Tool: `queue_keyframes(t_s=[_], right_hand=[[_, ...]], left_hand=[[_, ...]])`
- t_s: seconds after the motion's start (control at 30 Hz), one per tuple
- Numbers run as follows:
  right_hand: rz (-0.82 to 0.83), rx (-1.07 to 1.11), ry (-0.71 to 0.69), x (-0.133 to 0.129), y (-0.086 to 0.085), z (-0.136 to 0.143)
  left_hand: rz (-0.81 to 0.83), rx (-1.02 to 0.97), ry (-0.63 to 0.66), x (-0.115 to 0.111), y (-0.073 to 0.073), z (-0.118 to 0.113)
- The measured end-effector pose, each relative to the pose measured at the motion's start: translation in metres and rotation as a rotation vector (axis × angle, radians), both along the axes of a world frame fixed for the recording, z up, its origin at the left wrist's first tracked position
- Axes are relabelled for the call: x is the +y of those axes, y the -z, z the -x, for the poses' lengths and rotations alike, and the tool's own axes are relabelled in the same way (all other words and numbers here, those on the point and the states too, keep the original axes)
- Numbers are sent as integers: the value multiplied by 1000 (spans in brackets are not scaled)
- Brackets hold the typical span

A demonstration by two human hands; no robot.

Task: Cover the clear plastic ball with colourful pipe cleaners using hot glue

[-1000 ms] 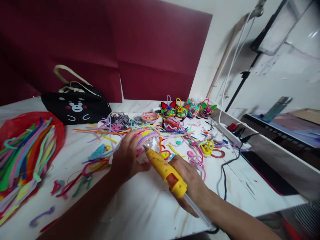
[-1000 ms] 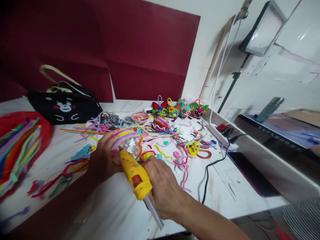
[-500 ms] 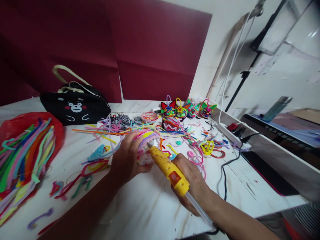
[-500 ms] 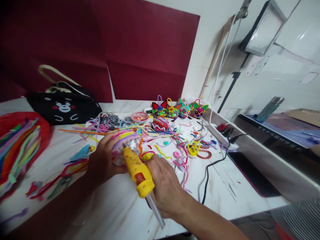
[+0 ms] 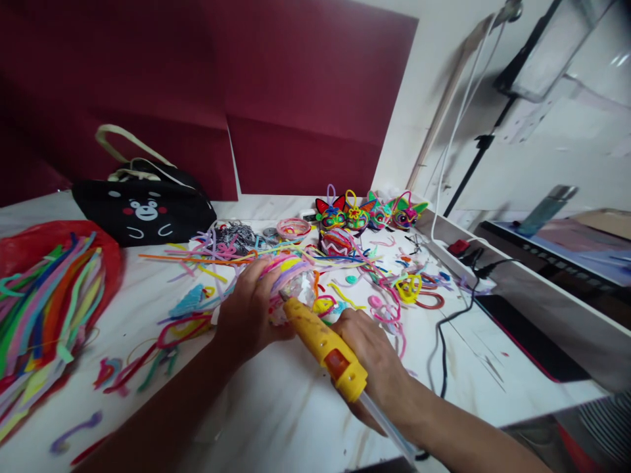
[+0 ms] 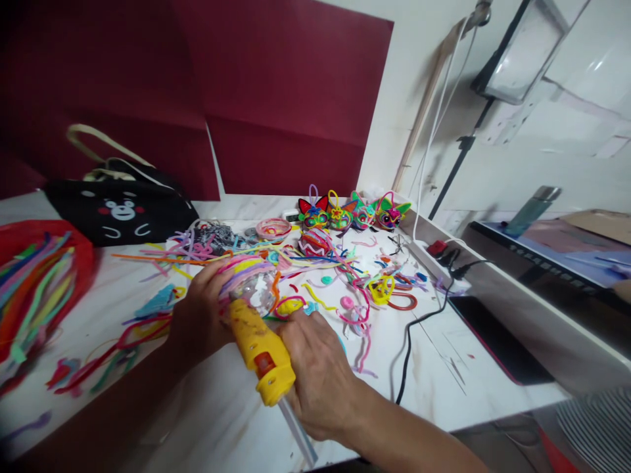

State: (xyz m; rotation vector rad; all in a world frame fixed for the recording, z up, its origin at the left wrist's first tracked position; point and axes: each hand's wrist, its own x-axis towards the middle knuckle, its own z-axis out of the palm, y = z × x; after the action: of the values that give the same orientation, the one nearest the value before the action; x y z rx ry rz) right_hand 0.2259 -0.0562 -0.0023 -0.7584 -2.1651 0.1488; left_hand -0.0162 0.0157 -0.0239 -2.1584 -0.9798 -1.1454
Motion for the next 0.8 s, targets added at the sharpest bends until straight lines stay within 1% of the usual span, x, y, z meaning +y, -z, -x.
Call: queue_keyframes(t_s=[0.2,0.4,0.53,0.7,0.8], right_hand=[[-27,22,28,0,-2,-1],[-38,34,107,0,-5,-1],[-50,27,86,-1,-4,-2],[-19,21,36,-2,-1,-1],[-24,7,37,-3,1,0]], left_hand=[[31,-28,-1,0,1,0],[17,-16,-17,-2,-2,-2],[25,-13,-22,-3,-2,-2],[33,-12,-16,-1,1,0],[34,-3,-4,0,2,1]])
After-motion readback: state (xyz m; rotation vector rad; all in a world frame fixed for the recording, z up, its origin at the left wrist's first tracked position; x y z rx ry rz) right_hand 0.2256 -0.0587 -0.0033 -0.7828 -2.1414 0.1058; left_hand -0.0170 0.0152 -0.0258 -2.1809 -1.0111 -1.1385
